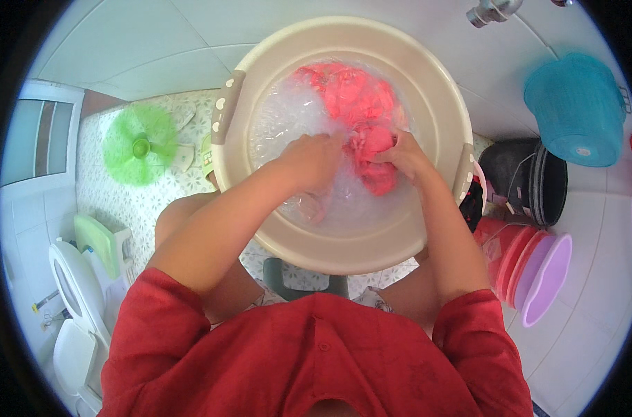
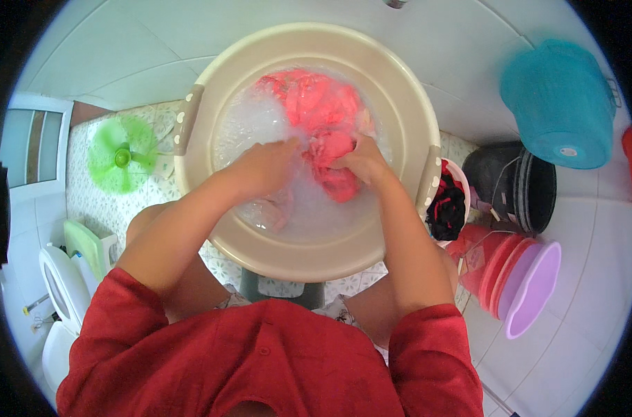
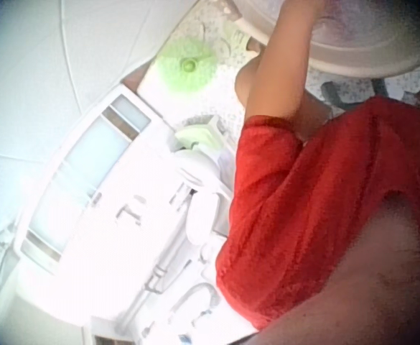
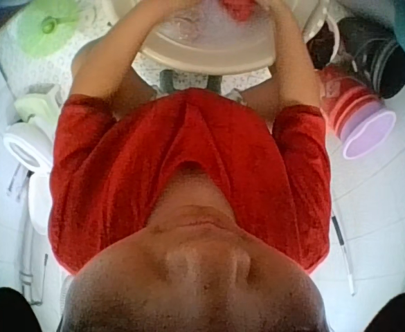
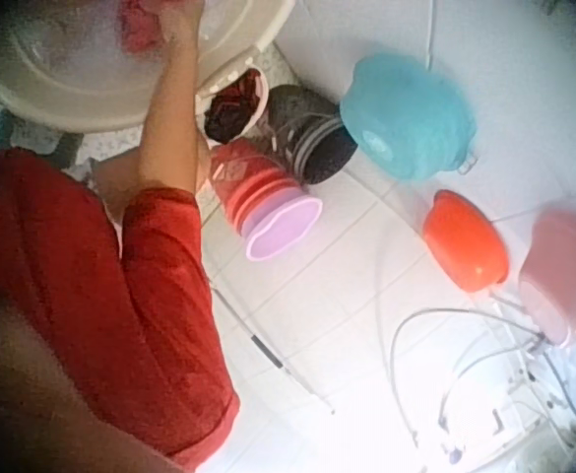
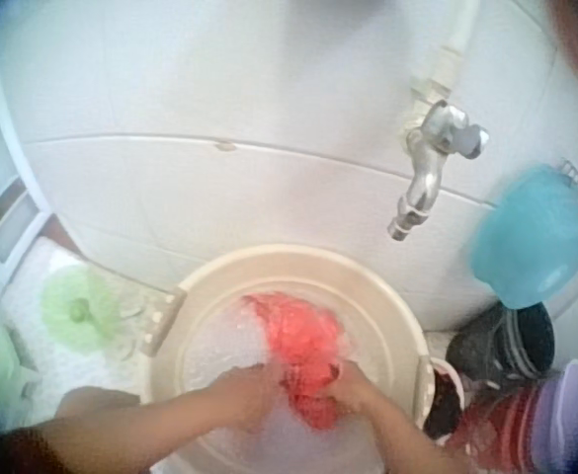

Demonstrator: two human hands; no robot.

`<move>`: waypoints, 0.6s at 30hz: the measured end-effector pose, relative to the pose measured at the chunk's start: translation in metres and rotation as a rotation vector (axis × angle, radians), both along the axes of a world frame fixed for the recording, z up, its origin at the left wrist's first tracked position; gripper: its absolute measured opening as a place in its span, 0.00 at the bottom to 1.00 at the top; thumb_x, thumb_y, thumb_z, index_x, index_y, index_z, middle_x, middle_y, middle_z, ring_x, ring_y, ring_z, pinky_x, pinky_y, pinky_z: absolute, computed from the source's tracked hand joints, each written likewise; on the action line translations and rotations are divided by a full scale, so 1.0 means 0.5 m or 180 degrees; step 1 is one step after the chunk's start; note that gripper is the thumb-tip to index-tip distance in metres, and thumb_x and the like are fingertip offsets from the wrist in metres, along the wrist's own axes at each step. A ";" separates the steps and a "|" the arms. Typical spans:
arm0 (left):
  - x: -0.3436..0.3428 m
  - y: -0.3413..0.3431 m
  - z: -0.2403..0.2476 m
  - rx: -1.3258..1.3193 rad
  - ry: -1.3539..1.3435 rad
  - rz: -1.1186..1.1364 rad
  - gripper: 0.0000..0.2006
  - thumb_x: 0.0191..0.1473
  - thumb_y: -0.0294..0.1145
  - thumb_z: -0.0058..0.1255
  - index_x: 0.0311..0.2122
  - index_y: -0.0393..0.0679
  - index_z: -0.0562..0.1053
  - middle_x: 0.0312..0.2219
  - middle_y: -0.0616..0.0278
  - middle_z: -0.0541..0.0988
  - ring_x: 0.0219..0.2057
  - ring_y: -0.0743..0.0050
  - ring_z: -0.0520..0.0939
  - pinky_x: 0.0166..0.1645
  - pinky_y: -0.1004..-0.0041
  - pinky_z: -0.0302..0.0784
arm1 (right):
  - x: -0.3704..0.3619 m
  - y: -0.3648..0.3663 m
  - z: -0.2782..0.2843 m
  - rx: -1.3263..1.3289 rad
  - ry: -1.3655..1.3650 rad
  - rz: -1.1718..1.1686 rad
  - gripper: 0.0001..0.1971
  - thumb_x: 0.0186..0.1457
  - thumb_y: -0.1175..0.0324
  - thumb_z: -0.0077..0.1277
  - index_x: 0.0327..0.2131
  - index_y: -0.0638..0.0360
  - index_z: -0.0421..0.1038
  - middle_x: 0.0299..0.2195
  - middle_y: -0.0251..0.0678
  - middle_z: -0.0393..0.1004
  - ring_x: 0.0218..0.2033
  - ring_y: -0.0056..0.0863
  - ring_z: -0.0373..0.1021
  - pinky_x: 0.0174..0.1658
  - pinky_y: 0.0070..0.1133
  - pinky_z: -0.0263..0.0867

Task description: The person hand-washes laundry by scrubbing clothes in a basin of soapy water, wringing out a black garment, placing it into a small basket, and applying soap to a pink garment to wash it.

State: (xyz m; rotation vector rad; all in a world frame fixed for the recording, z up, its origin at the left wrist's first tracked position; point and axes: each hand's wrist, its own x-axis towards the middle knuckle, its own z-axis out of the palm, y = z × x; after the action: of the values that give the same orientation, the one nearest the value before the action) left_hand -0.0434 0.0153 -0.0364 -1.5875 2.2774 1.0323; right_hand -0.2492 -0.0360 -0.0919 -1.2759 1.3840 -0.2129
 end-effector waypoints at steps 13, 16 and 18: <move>0.014 -0.027 -0.025 0.1078 0.2474 0.2079 0.29 0.39 0.26 0.60 0.49 0.38 0.61 0.44 0.52 0.68 0.44 0.67 0.72 0.43 0.71 0.72 | 0.122 0.020 0.063 0.0972 -0.1661 -0.1140 0.07 0.50 0.73 0.49 0.34 0.63 0.68 0.31 0.37 0.71 0.30 0.23 0.69 0.30 0.22 0.66; 0.014 -0.026 -0.023 0.1525 0.2845 0.2658 0.23 0.43 0.25 0.57 0.46 0.38 0.64 0.41 0.56 0.70 0.40 0.71 0.74 0.41 0.73 0.72 | 0.104 0.007 0.021 0.1375 -0.2174 -0.1526 0.09 0.50 0.71 0.48 0.35 0.64 0.68 0.34 0.40 0.71 0.32 0.27 0.70 0.33 0.25 0.68; 0.025 -0.025 -0.023 0.1690 0.3082 0.2946 0.20 0.45 0.24 0.55 0.45 0.38 0.65 0.39 0.58 0.71 0.38 0.73 0.74 0.41 0.73 0.73 | 0.121 0.012 0.044 0.1542 -0.2358 -0.1505 0.10 0.51 0.70 0.48 0.36 0.65 0.68 0.34 0.41 0.72 0.34 0.29 0.70 0.35 0.26 0.68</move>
State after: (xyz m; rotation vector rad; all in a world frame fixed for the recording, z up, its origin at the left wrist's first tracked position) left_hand -0.0310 0.0031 -0.0477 -2.1423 1.1871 2.8115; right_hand -0.1890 -0.0301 -0.0700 -0.3758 0.9716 -0.5705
